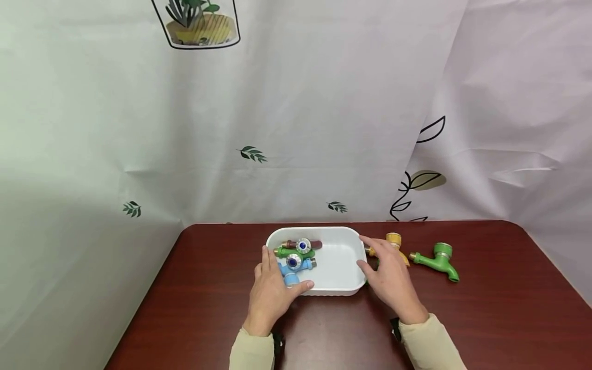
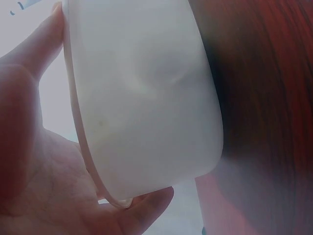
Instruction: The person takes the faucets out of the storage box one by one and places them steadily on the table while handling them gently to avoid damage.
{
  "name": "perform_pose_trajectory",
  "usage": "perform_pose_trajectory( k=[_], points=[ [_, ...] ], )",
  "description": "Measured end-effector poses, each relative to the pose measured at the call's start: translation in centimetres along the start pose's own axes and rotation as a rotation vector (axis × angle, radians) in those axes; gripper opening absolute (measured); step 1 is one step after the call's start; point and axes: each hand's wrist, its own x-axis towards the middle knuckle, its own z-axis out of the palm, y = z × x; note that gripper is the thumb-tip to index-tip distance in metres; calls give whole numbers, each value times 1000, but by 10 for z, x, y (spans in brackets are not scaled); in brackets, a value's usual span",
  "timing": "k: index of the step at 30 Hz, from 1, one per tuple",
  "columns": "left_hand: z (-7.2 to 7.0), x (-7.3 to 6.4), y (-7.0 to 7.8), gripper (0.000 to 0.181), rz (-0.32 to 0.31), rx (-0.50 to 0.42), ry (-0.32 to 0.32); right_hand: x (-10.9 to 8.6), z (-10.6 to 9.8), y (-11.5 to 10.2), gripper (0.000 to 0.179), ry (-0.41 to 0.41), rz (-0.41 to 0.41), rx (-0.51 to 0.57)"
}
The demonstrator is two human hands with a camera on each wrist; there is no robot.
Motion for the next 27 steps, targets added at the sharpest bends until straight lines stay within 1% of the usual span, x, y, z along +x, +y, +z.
perform_pose_trajectory(
  k=[3,11,15,21,27],
  points=[
    [0,0,0,127,-5,-1,2,2,6,-6,55,-27,-1,6],
    [0,1,-1,126,-2,7,4,8,15,-17,58,-60,-18,13],
    [0,2,0,126,2,7,4,11,19,-22,59,-68,-8,16],
    [-1,1,0,126,-4,8,-6,17,28,-32,59,-104,11,14],
    [-1,0,0,127,-1,11,-7,19,39,-41,57,-97,-48,2]
  ],
)
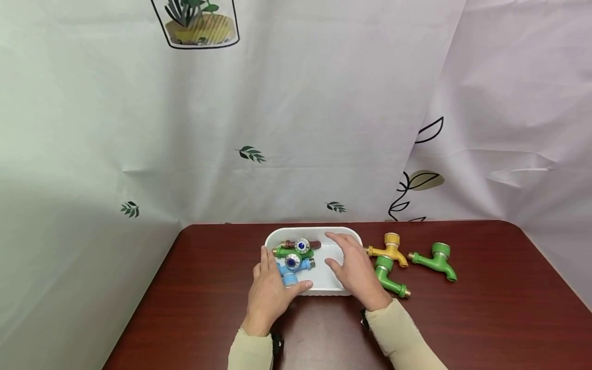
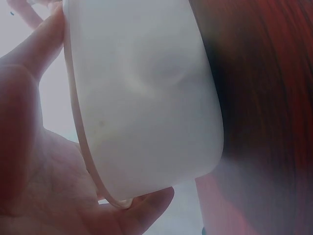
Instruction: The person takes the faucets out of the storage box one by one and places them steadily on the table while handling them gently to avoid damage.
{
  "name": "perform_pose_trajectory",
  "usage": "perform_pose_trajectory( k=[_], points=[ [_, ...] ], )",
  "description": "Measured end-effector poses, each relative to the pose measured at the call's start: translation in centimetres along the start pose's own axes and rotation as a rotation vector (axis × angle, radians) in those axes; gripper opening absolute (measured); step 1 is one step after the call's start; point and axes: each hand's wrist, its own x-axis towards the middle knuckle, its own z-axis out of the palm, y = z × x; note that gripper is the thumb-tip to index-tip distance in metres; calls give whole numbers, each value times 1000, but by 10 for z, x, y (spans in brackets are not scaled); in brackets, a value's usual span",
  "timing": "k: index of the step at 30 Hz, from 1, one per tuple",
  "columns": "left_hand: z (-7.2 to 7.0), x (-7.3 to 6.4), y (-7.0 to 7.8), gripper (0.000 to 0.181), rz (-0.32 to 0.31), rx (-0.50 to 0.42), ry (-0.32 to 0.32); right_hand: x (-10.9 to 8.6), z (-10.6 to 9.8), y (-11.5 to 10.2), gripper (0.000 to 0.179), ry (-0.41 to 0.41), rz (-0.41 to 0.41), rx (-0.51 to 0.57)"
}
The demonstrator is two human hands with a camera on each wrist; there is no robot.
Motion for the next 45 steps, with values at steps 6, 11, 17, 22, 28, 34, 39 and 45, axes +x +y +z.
perform_pose_trajectory(
  k=[6,11,17,22,28,34,39,45],
  points=[
    [0,0,-1,127,12,12,5,3,12,-6,58,7,-46,32],
    [1,0,-2,126,27,13,13,5,22,-11,59,-13,-63,53],
    [0,0,-3,125,38,10,20,7,31,-17,58,-60,-57,46],
    [0,0,-3,125,41,8,19,10,36,-22,60,-96,-64,33],
    [1,0,-3,124,44,19,27,12,42,-23,65,-206,-99,28],
    [2,0,-2,124,48,30,27,14,46,-21,67,-242,-123,14],
    [1,1,-2,125,51,27,29,17,47,-18,67,-250,-175,32],
    [1,1,-3,126,50,11,15,19,49,-12,64,-278,-228,35]
  ],
)
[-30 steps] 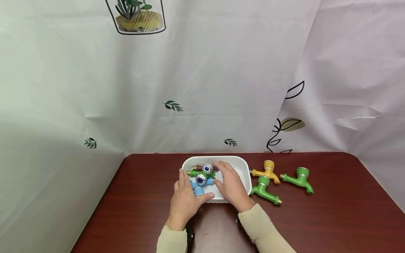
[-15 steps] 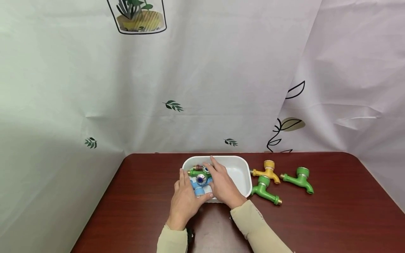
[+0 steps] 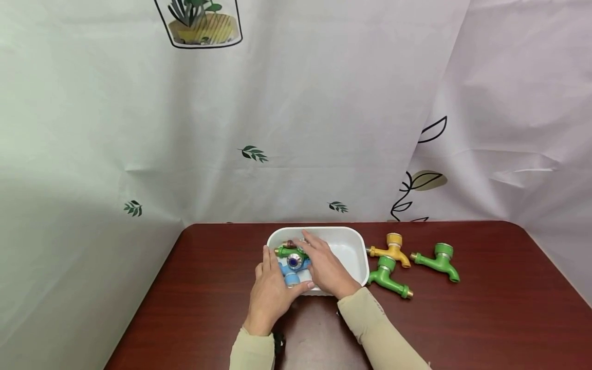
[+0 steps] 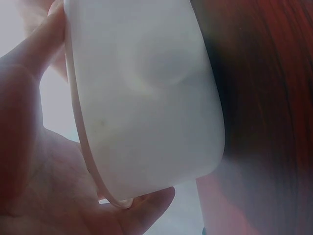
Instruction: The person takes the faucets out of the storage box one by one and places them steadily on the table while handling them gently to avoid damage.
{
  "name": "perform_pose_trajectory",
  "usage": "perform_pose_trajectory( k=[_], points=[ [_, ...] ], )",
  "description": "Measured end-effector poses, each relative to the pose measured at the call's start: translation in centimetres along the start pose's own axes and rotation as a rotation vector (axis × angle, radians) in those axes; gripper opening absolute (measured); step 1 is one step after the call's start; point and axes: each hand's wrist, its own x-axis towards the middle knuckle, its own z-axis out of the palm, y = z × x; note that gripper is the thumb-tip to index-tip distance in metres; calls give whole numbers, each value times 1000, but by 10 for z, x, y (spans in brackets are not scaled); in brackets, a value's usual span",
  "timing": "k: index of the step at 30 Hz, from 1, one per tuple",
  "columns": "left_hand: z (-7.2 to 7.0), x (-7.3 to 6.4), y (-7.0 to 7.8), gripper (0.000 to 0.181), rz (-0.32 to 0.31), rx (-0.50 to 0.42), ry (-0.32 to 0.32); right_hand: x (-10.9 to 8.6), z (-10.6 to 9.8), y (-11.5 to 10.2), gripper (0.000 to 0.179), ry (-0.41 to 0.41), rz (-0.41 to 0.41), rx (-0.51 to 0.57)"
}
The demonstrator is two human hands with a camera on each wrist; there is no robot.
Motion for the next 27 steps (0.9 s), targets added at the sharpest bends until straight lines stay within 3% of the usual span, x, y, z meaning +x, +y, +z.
perform_pose_trajectory(
  k=[6,15,27],
  points=[
    [-1,1,1,126,-3,-15,-7,2,-1,3,55,15,-20,-22],
    [-1,1,3,126,-20,-7,-6,5,1,2,39,147,66,-16],
    [-1,0,2,127,-33,0,-3,3,4,4,28,210,111,-45]
  ],
)
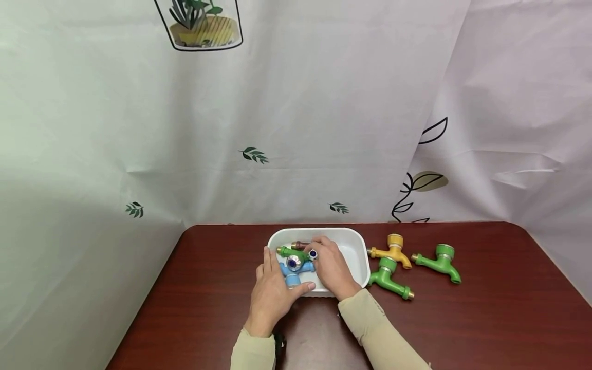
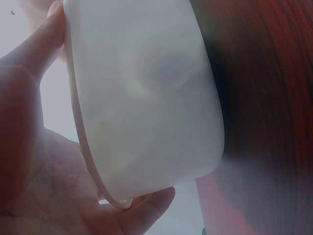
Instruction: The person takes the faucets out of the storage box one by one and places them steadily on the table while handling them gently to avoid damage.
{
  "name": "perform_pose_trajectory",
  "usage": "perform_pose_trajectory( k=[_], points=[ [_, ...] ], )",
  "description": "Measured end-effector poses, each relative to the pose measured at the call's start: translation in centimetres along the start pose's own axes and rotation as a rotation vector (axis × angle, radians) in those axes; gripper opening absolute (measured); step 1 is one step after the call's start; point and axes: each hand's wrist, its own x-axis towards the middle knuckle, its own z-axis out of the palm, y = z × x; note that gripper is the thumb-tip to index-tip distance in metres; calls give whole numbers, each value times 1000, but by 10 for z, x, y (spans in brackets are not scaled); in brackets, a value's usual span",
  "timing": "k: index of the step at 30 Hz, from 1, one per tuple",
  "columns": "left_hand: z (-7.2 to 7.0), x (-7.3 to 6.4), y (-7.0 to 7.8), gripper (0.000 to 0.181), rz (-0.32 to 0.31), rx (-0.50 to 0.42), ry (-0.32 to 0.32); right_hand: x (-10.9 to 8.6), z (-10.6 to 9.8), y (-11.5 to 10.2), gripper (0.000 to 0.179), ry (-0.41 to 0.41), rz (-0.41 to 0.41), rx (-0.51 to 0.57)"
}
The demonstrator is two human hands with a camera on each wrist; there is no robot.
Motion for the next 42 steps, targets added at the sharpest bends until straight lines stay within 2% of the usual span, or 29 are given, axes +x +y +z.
perform_pose_trajectory(
  k=[7,11,16,25,32,42],
  points=[
    [0,-1,1,127,1,8,-2,-2,-2,1,30,47,69,-3],
    [1,-1,1,127,4,13,4,-1,-4,1,31,54,73,-24],
    [1,-1,0,127,4,15,8,-2,-7,1,40,12,76,-38],
    [1,-1,-1,126,20,13,18,-5,-8,7,35,10,68,-24],
    [2,-1,-1,127,16,13,17,-7,-12,8,36,-21,93,11],
    [2,-1,-1,128,10,13,5,-11,-19,9,36,25,76,14]
  ],
)
